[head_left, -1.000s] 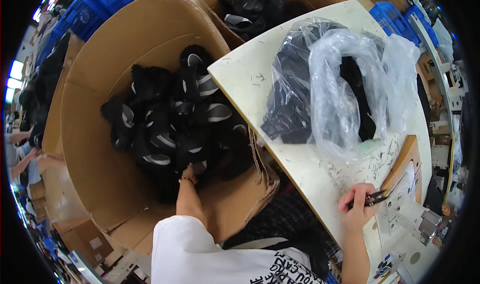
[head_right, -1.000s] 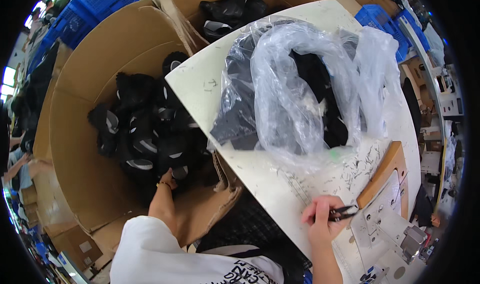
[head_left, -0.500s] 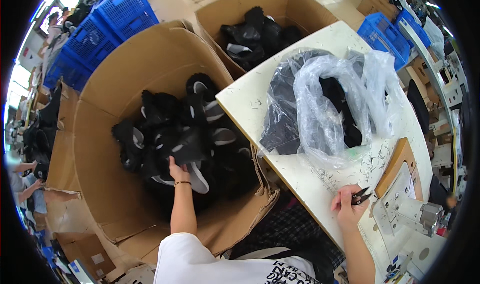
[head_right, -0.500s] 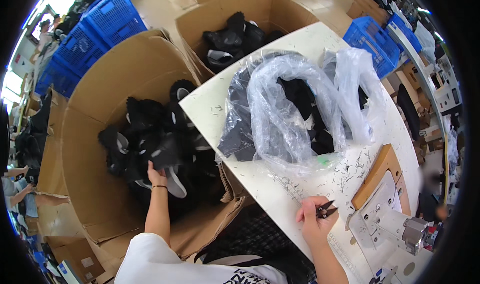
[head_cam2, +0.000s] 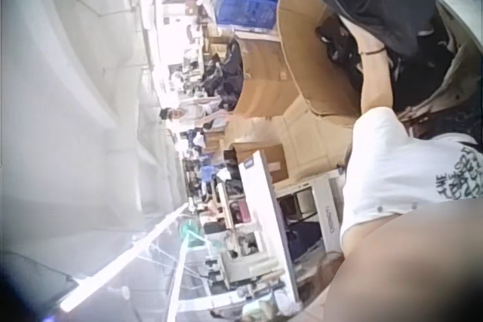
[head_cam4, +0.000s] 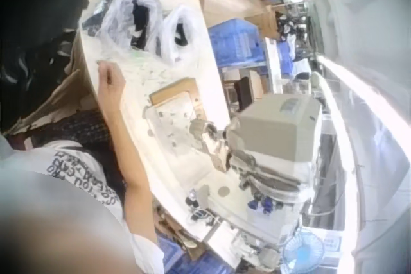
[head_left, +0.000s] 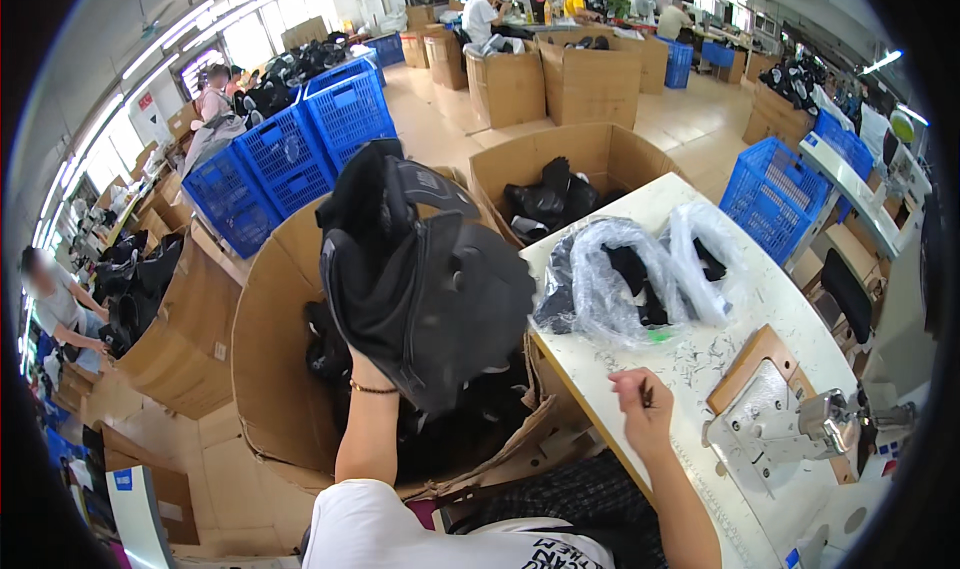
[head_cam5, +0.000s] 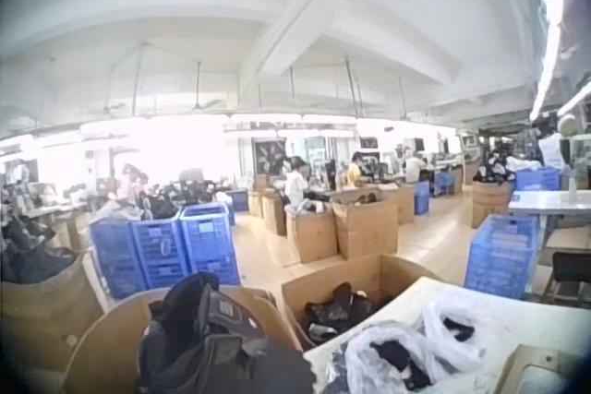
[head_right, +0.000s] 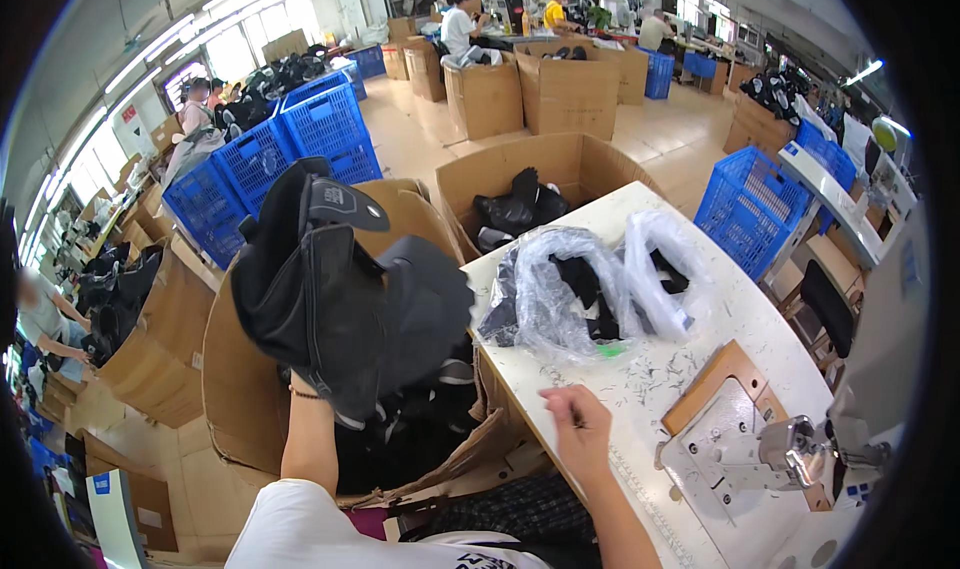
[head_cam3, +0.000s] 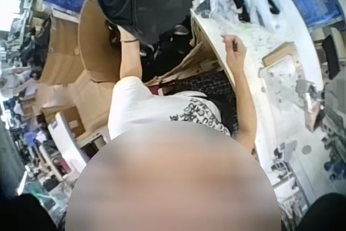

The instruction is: The person takes shoe uppers from a box, stitches components onto them using a sewing machine, trims threads with snips, and tosses the finished shoe uppers into a carton.

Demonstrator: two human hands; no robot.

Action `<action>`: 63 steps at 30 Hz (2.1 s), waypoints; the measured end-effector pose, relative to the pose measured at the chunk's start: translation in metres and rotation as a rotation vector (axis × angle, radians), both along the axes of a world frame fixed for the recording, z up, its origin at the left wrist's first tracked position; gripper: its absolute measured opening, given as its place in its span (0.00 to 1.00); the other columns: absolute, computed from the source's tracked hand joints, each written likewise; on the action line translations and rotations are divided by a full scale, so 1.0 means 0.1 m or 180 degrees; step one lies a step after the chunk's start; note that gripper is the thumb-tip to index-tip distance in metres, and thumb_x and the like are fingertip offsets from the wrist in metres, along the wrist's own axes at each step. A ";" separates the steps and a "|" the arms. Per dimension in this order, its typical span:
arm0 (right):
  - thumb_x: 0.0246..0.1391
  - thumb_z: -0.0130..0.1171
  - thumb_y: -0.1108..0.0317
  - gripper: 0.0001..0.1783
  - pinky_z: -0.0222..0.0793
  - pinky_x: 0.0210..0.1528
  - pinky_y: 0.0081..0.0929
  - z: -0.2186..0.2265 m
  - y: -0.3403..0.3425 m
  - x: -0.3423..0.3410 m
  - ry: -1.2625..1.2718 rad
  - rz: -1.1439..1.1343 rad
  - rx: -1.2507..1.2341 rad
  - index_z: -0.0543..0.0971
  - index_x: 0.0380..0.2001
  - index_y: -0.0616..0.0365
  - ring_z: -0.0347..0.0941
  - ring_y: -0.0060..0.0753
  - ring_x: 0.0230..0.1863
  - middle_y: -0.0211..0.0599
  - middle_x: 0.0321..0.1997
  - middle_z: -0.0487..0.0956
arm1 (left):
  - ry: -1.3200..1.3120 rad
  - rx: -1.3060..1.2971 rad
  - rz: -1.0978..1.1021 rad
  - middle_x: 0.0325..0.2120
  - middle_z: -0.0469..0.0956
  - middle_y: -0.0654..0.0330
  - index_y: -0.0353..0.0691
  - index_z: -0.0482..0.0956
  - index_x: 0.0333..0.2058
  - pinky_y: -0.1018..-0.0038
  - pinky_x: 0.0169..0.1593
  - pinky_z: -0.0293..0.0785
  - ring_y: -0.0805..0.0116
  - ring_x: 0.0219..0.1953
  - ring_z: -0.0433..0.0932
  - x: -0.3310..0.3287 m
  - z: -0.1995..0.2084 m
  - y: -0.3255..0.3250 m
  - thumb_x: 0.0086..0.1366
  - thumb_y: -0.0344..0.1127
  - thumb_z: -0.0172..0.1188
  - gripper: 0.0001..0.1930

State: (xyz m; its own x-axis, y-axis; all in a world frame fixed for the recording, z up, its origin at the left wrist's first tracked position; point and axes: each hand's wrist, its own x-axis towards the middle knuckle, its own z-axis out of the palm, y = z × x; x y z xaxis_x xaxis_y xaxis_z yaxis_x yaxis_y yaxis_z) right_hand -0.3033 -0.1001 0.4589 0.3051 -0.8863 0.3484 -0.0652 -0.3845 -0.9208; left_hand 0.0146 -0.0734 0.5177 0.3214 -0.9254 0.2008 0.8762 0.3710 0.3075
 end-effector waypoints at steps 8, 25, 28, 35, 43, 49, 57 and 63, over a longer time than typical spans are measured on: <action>0.41 0.58 0.63 0.18 0.54 0.23 0.14 0.86 0.60 -0.07 -0.0866 0.0140 -0.0462 0.69 0.32 0.66 0.59 0.18 0.23 0.32 0.26 0.65 | -0.0274 0.1524 -0.1487 0.41 0.69 0.56 0.39 0.60 0.50 0.69 0.51 0.61 0.66 0.44 0.68 -1.47 0.25 0.46 0.56 0.55 0.47 0.29; 0.53 0.47 0.64 0.18 0.63 0.36 0.19 0.61 0.81 -0.71 0.0031 -0.0798 0.0804 0.68 0.41 0.71 0.66 0.25 0.34 0.39 0.36 0.72 | -0.5826 -0.1722 0.1849 0.38 0.65 0.49 0.24 0.68 0.37 0.66 0.53 0.53 0.58 0.44 0.63 -2.41 0.50 0.38 0.48 0.43 0.54 0.25; 0.53 0.47 0.63 0.18 0.63 0.36 0.19 0.63 0.77 -0.65 -0.0146 -0.0790 0.0754 0.69 0.39 0.71 0.66 0.25 0.33 0.39 0.36 0.72 | -0.6436 -0.1385 0.1955 0.35 0.68 0.49 0.24 0.69 0.36 0.67 0.53 0.52 0.58 0.44 0.64 -2.41 0.43 0.38 0.49 0.48 0.51 0.27; 0.50 0.49 0.51 0.30 0.62 0.40 0.24 0.86 0.77 -0.55 0.0481 -0.0925 0.1204 0.67 0.42 0.73 0.66 0.31 0.35 0.45 0.38 0.72 | -0.7162 -0.0869 0.1895 0.20 0.72 0.55 0.34 0.73 0.18 0.71 0.40 0.56 0.61 0.28 0.68 -2.36 0.32 0.31 0.52 0.44 0.46 0.18; 0.50 0.49 0.52 0.32 0.61 0.43 0.23 0.58 0.73 -0.59 0.0095 -0.0257 0.1062 0.63 0.45 0.73 0.64 0.32 0.39 0.46 0.44 0.69 | -0.5613 -0.0488 0.0978 0.19 0.74 0.52 0.35 0.76 0.19 0.70 0.31 0.68 0.55 0.28 0.73 -1.86 0.51 0.63 0.40 0.32 0.56 0.06; 0.49 0.51 0.53 0.31 0.60 0.44 0.24 0.50 0.71 -0.60 0.0234 0.0130 0.0627 0.64 0.45 0.72 0.64 0.33 0.39 0.47 0.43 0.69 | -0.7079 -0.0078 0.0457 0.19 0.73 0.52 0.34 0.75 0.21 0.71 0.30 0.68 0.54 0.27 0.73 -1.85 0.69 0.76 0.39 0.37 0.63 0.13; 0.49 0.51 0.50 0.33 0.59 0.45 0.27 0.76 0.75 -0.51 0.0208 -0.0334 0.0494 0.64 0.43 0.74 0.63 0.36 0.39 0.50 0.42 0.68 | -0.4783 -0.0724 0.1415 0.16 0.69 0.56 0.36 0.64 0.20 0.69 0.25 0.62 0.60 0.22 0.70 -1.82 0.62 0.74 0.46 0.29 0.57 0.09; 0.49 0.50 0.51 0.31 0.60 0.43 0.28 0.84 0.76 -0.51 0.0392 -0.0184 0.0583 0.64 0.42 0.74 0.63 0.35 0.37 0.49 0.39 0.69 | -0.4468 0.0136 -0.0672 0.25 0.70 0.56 0.31 0.63 0.33 0.74 0.28 0.63 0.69 0.26 0.68 -1.67 0.66 0.69 0.51 0.25 0.48 0.10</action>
State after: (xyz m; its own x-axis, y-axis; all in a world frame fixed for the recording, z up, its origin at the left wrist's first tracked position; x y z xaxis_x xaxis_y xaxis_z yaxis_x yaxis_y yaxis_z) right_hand -0.3541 -0.0238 0.5433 0.2823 -0.9485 0.1434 -0.1984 -0.2040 -0.9587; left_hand -0.1529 -0.0046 0.5840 -0.2611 -0.9436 0.2037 -0.1244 0.2422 0.9622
